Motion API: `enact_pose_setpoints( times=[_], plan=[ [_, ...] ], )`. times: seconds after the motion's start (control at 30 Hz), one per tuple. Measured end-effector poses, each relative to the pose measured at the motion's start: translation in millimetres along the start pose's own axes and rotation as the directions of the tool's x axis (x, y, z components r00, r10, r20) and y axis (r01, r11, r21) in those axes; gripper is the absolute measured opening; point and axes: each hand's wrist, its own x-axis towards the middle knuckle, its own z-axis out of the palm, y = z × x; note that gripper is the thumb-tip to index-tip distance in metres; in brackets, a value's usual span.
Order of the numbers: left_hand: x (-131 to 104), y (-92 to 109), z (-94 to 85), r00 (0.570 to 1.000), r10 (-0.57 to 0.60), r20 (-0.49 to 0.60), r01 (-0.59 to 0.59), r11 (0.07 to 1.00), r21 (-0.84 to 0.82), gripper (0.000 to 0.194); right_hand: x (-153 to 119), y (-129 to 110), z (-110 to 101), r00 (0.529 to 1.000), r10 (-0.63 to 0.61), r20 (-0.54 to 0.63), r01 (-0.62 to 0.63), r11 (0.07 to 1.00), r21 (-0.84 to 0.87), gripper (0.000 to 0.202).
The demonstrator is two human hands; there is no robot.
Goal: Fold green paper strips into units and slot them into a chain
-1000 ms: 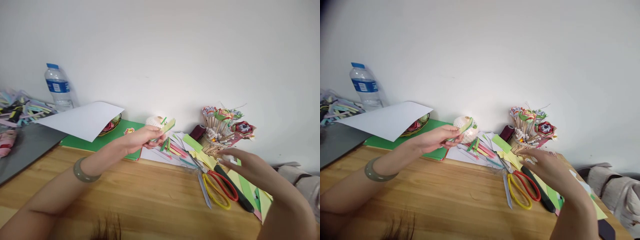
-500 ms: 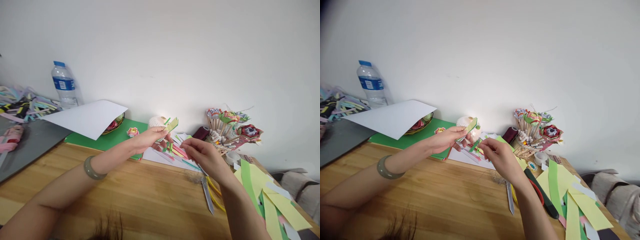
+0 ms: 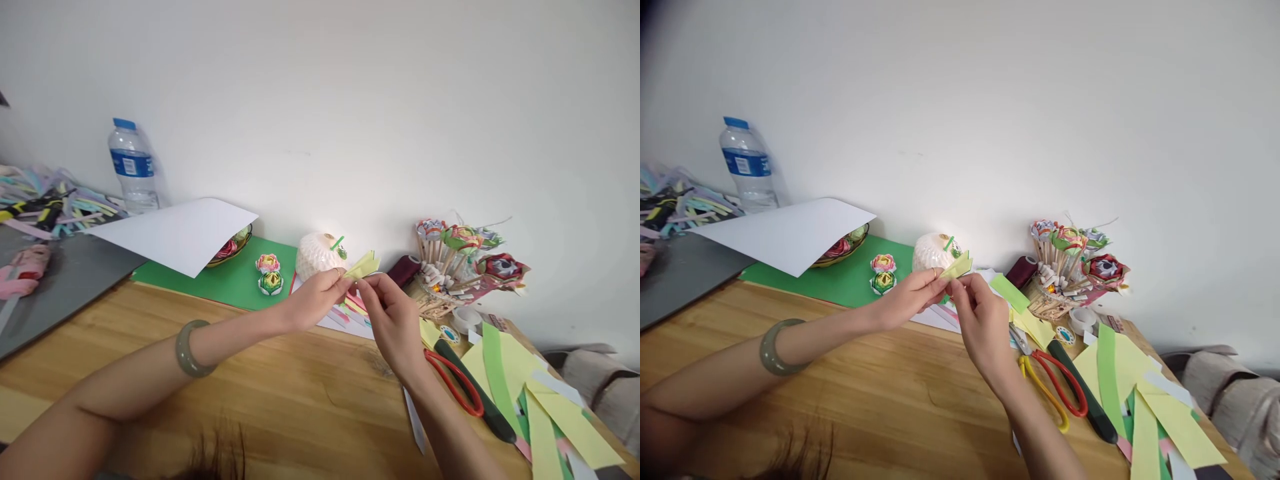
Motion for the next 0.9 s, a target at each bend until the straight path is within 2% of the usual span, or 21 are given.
enact_pose_setpoints(
  times=[0.1,0.17,0.27,0.33,0.4,0.5,0.57,0.67,0.83,0.9],
  plan=[
    [-3,3,0.8,0.999,0.025,-0.021,-0.023,0.998,0.054,0.032,-3,-1,2,0.999,-0.012,-0.043,0.009,0.998,-0.059,0.026],
    [-5,4,1.2,0.999,0.039,-0.019,-0.037,0.997,0.070,0.032,-4,-1,4,0.998,0.023,-0.053,-0.025,0.998,-0.049,0.027],
    [-5,5,-0.1,1.000,0.018,-0.006,-0.018,0.999,0.027,0.030,-1,0,4,0.993,0.119,0.002,-0.118,0.987,0.109,0.025],
    [-4,6,-3.0,0.998,-0.029,0.060,0.034,0.997,-0.076,0.029,2,2,2,0.988,0.132,0.079,-0.149,0.949,0.279,0.025],
    [-3,7,-7.0,0.979,-0.076,0.191,0.116,0.971,-0.209,0.029,5,7,-1,0.982,0.093,0.164,-0.157,0.885,0.438,0.029],
    [-1,7,-11.8,0.919,-0.093,0.384,0.242,0.901,-0.361,0.031,8,15,-3,0.965,0.030,0.260,-0.183,0.788,0.588,0.032],
    [-1,7,-13.1,0.882,-0.082,0.464,0.298,0.859,-0.417,0.030,8,20,-4,0.963,0.003,0.270,-0.182,0.745,0.642,0.031],
    [-2,6,-12.7,0.853,-0.060,0.519,0.343,0.814,-0.469,0.029,6,22,-3,0.970,-0.012,0.241,-0.158,0.725,0.671,0.026],
    [-3,5,-11.5,0.843,-0.068,0.533,0.388,0.764,-0.516,0.029,4,22,-1,0.979,0.009,0.206,-0.146,0.733,0.664,0.026],
    [-3,5,-10.9,0.846,-0.075,0.528,0.383,0.775,-0.503,0.030,3,21,-1,0.978,0.025,0.206,-0.157,0.739,0.655,0.028]
  ],
)
